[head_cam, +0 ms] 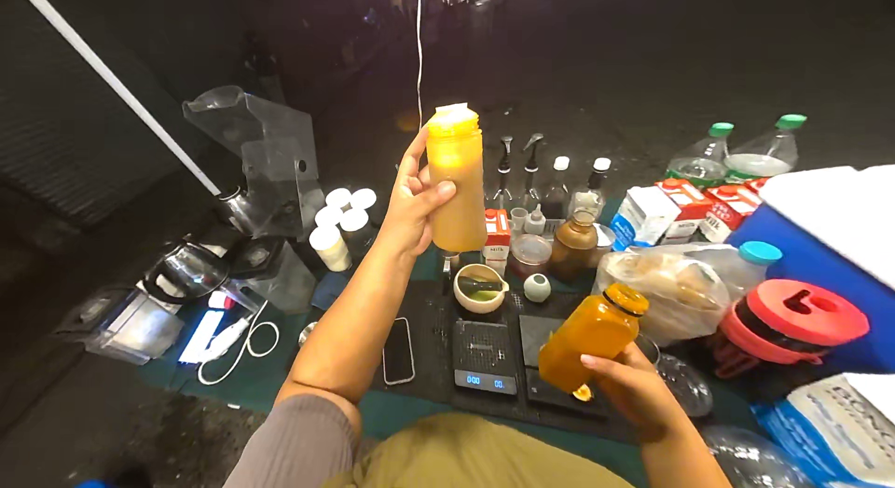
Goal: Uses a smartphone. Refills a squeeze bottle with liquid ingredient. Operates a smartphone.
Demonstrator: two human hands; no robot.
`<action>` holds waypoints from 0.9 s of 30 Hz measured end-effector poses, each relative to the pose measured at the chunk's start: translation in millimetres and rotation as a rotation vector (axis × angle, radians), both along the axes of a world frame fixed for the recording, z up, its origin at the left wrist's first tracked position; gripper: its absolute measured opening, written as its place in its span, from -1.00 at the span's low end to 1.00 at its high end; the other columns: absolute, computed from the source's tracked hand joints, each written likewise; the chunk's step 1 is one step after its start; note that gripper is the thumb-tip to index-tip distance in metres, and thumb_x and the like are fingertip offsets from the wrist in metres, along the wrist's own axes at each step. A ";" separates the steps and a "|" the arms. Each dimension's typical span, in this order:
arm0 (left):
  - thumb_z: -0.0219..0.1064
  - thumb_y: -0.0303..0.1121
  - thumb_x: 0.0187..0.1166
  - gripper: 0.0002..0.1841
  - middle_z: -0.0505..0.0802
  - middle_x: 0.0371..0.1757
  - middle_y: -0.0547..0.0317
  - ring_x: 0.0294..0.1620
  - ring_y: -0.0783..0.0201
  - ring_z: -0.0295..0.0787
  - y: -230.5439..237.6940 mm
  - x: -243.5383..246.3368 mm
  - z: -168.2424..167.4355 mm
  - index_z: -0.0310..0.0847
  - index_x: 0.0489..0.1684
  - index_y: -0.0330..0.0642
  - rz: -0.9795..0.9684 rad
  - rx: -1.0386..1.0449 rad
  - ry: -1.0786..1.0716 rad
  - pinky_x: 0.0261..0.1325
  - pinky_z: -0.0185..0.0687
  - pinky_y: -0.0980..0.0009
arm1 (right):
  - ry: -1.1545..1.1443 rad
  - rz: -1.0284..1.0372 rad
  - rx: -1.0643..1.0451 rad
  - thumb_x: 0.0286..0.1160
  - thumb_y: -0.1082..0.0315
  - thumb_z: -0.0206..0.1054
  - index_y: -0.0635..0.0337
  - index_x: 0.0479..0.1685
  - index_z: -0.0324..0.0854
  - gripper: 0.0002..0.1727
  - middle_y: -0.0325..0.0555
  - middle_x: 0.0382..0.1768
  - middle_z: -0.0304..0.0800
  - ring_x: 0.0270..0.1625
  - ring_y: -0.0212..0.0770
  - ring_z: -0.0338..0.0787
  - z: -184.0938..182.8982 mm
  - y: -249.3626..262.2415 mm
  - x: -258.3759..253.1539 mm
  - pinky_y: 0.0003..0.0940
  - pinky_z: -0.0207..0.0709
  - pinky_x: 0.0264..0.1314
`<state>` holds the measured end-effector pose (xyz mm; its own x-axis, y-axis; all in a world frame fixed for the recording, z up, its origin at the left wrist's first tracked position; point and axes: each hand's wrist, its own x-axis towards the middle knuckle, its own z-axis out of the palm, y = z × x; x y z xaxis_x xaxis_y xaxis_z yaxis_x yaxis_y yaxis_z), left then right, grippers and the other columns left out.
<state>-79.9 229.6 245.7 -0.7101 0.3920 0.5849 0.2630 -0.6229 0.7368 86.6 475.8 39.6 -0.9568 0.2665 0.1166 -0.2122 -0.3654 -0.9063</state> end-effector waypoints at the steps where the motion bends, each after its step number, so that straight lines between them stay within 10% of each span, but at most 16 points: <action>1: 0.73 -0.20 0.11 0.06 0.84 0.10 0.33 0.11 0.33 0.84 -0.4 0.3 0.2 0.01 0.65 0.04 -0.003 0.005 0.007 0.27 0.76 0.26 | -0.003 0.002 0.005 -0.19 0.28 0.68 0.02 0.25 0.44 -0.21 -0.42 -0.12 0.88 -0.07 -0.45 0.87 -0.9 0.5 0.2 -0.44 0.80 -0.01; 27: 0.60 -0.50 0.14 0.07 0.83 -0.02 0.44 0.00 0.39 0.86 -9.0 8.9 20.0 -0.16 0.70 -0.09 0.072 -0.081 0.160 0.17 0.81 0.33 | -0.008 -0.016 0.017 -0.22 0.37 0.66 0.07 0.28 0.40 -0.18 -0.41 -0.08 0.87 -0.04 -0.45 0.87 -1.1 -0.3 5.1 -0.45 0.80 0.01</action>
<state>-71.0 220.6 265.7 -0.6385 0.3943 0.6610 0.4221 -0.5387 0.7291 91.7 475.5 38.5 -0.9532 0.2799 0.1140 -0.2110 -0.3465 -0.9140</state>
